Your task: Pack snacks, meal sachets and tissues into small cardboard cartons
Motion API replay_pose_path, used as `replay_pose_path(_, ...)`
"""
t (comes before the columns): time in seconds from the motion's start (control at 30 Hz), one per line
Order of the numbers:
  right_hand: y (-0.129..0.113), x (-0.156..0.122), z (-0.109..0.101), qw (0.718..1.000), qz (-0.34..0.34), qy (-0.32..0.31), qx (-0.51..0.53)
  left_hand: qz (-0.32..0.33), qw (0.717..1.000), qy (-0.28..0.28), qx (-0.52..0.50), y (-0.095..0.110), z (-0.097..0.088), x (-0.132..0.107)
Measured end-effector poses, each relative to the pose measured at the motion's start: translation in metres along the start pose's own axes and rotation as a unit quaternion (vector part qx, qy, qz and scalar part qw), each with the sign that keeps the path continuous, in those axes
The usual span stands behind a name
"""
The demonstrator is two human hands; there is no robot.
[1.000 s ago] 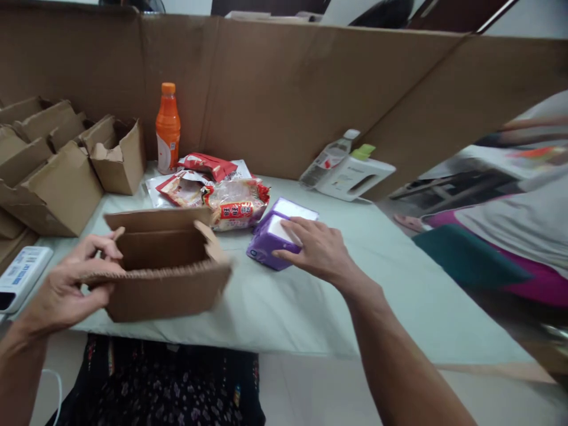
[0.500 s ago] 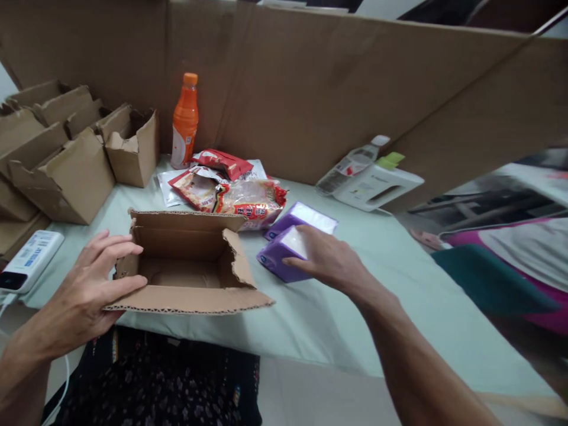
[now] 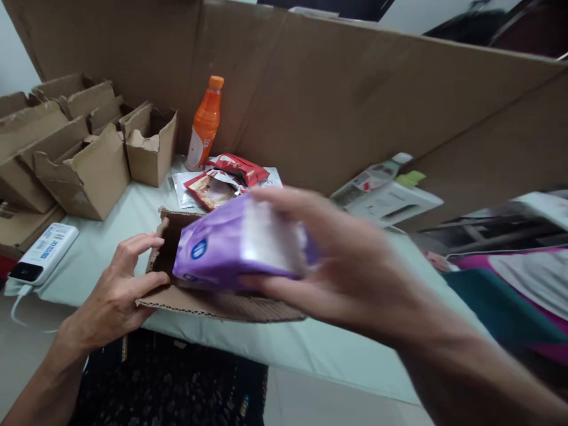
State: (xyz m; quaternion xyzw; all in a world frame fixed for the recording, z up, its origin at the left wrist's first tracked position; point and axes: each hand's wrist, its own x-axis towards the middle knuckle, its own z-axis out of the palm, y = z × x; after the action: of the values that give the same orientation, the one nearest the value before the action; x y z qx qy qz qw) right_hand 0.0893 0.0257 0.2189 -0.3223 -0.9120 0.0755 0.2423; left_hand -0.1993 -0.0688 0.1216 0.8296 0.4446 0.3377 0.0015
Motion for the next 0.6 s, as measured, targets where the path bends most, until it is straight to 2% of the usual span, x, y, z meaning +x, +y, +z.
replay_pose_path(0.07,-0.01,0.019,0.036,0.996,-0.03,-0.087,0.014,-0.009,1.0,0.009,0.003,0.001,0.002,-0.003)
replay_pose_path(0.17,-0.019,0.038,0.079,0.978,-0.008,-0.207,-0.014,0.007,1.0,0.012,0.001,0.002,0.003,-0.005)
replay_pose_path(0.27,-0.024,0.045,0.105,0.966,-0.023,-0.257,-0.022,0.012,1.0,0.0,-0.001,0.001,0.004,-0.006)
replay_pose_path(0.33,-0.027,0.045,0.109,0.961,-0.046,-0.273,-0.014,0.013,1.0,-0.004,-0.004,0.0,0.005,-0.007)
replay_pose_path(0.4,-0.028,0.042,0.101,0.96,-0.062,-0.272,0.0,0.02,1.0,-0.014,-0.003,-0.003,0.006,-0.009)
replay_pose_path(0.47,-0.021,0.035,0.08,0.97,-0.072,-0.23,0.017,0.026,0.999,-0.027,0.005,-0.006,0.009,-0.012)
replay_pose_path(0.53,-0.002,0.025,0.049,0.988,-0.055,-0.141,0.027,0.017,0.999,-0.031,0.015,-0.01,0.012,-0.015)
replay_pose_path(0.6,0.035,0.01,0.018,0.999,0.023,-0.035,0.009,0.003,1.0,-0.028,0.011,-0.014,0.015,-0.017)
